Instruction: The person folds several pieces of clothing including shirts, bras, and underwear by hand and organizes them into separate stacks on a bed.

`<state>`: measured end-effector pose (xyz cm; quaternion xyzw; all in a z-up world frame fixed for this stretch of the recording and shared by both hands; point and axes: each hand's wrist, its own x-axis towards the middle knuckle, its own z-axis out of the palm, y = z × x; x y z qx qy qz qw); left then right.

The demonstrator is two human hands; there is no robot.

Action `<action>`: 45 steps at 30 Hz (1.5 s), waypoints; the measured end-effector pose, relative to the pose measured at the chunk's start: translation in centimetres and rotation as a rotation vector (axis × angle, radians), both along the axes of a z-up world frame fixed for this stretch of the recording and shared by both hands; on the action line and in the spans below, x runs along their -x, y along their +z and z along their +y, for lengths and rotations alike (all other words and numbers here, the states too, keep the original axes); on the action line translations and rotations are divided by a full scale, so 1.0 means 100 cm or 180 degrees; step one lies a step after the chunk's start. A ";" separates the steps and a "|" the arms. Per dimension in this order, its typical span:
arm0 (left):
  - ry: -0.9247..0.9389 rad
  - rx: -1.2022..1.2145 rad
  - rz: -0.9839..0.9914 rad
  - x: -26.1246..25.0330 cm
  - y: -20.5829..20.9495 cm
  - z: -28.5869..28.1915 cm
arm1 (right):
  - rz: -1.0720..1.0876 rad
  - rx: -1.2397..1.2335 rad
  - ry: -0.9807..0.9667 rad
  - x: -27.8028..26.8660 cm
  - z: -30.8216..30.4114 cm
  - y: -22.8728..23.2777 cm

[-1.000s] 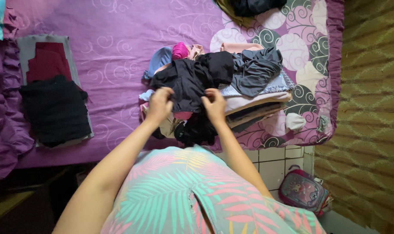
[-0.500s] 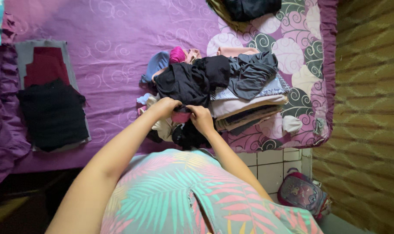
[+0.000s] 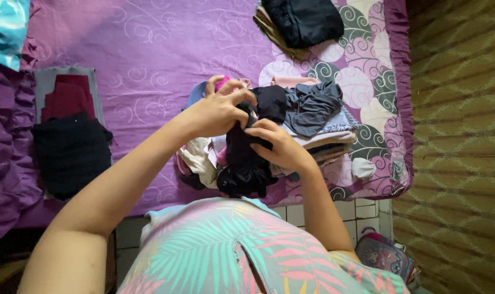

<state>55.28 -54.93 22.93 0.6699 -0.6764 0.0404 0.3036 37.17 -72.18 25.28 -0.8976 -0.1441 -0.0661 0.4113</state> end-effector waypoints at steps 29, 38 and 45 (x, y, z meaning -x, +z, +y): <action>0.1070 0.1345 0.2870 0.089 0.048 0.008 | -0.0050 -0.2540 -0.1357 -0.003 0.044 0.039; -0.0144 0.1430 0.4750 0.065 0.033 0.009 | -0.0004 -0.2960 -0.1191 -0.005 0.053 -0.021; 0.0313 0.2031 0.5261 0.033 0.027 0.019 | 0.1315 -0.3928 -0.1294 0.004 0.083 -0.079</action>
